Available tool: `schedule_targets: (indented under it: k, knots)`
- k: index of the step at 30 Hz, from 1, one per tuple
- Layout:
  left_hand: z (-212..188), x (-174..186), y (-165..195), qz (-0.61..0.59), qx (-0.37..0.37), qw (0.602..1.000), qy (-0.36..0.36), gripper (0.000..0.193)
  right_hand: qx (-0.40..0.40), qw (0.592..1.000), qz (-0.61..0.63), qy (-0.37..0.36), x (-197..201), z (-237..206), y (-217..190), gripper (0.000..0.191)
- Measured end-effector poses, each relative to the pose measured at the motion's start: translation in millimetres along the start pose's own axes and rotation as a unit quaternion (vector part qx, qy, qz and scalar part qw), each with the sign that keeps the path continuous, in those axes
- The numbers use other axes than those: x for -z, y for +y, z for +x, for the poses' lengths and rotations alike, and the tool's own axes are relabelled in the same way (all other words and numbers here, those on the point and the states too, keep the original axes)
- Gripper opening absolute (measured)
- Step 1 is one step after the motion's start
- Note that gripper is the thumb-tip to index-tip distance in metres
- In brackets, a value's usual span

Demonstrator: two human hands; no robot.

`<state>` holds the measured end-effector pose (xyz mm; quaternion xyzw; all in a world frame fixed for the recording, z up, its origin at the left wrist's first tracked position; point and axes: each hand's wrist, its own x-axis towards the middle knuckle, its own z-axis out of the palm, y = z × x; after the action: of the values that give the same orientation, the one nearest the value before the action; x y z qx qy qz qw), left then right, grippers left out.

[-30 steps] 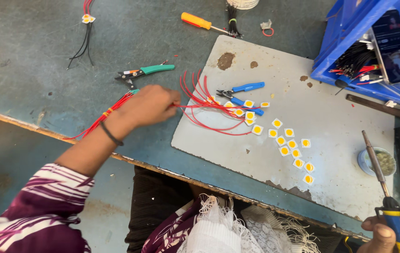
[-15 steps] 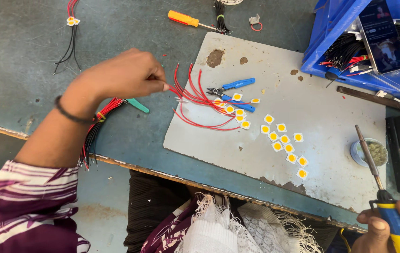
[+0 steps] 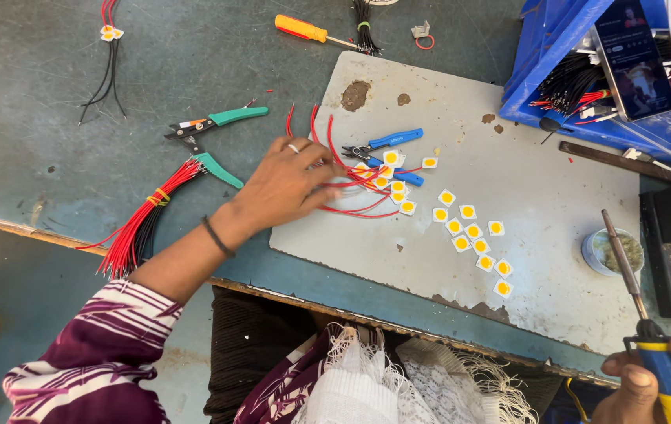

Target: The person solders red insulated wires onto small yellow LED chip boards one at a time on a workbench, holding each board steady with one hand while applying a soldering iron with the other. They then gather the soldered wires into a bundle, secure it with a rubber band, and trim wire ends with pliers.

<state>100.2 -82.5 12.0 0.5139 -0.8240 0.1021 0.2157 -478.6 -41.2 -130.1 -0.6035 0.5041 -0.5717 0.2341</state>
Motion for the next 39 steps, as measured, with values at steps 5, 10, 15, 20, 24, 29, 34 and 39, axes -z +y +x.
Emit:
schedule_targets:
  k: [5, 10, 15, 20, 24, 29, 34, 39]
  knots:
    - [9, 3, 4, 0.049, 0.023, 0.996, -0.074, 0.094, 0.041, 0.996, 0.085, -0.008, -12, 3, -10, 0.045]
    - [25, 4, 24, 0.082, -0.011, 0.991, -0.110, 0.097, 0.060, 0.990, 0.129, 0.013, -37, 10, -34, 0.037]
    - [18, 7, 42, 0.091, -0.008, 0.985, -0.144, 0.048, 0.065, 0.993, 0.094, 0.013, -44, 11, -73, 0.037]
    - [20, 4, 39, 0.151, -0.051, 0.960, -0.230, 0.014, 0.062, 0.995, 0.069, 0.023, -60, 10, -105, 0.045]
    - [41, -5, 24, 0.078, -0.071, 0.966, -0.237, 0.010, 0.063, 0.991, 0.111, 0.033, -74, 8, -115, 0.051]
    - [55, -10, 14, 0.056, -0.029, 0.938, -0.342, 0.013, 0.057, 0.988, 0.145, 0.024, -76, 4, -118, 0.051]
    - [46, -4, 8, -0.019, 0.065, 0.958, -0.280, 0.021, 0.054, 0.987, 0.148, 0.034, -70, 2, -116, 0.052]
    - [56, 26, 3, -0.010, 0.098, 0.959, -0.264, 0.020, 0.055, 0.987, 0.145, 0.045, -64, 2, -112, 0.053]
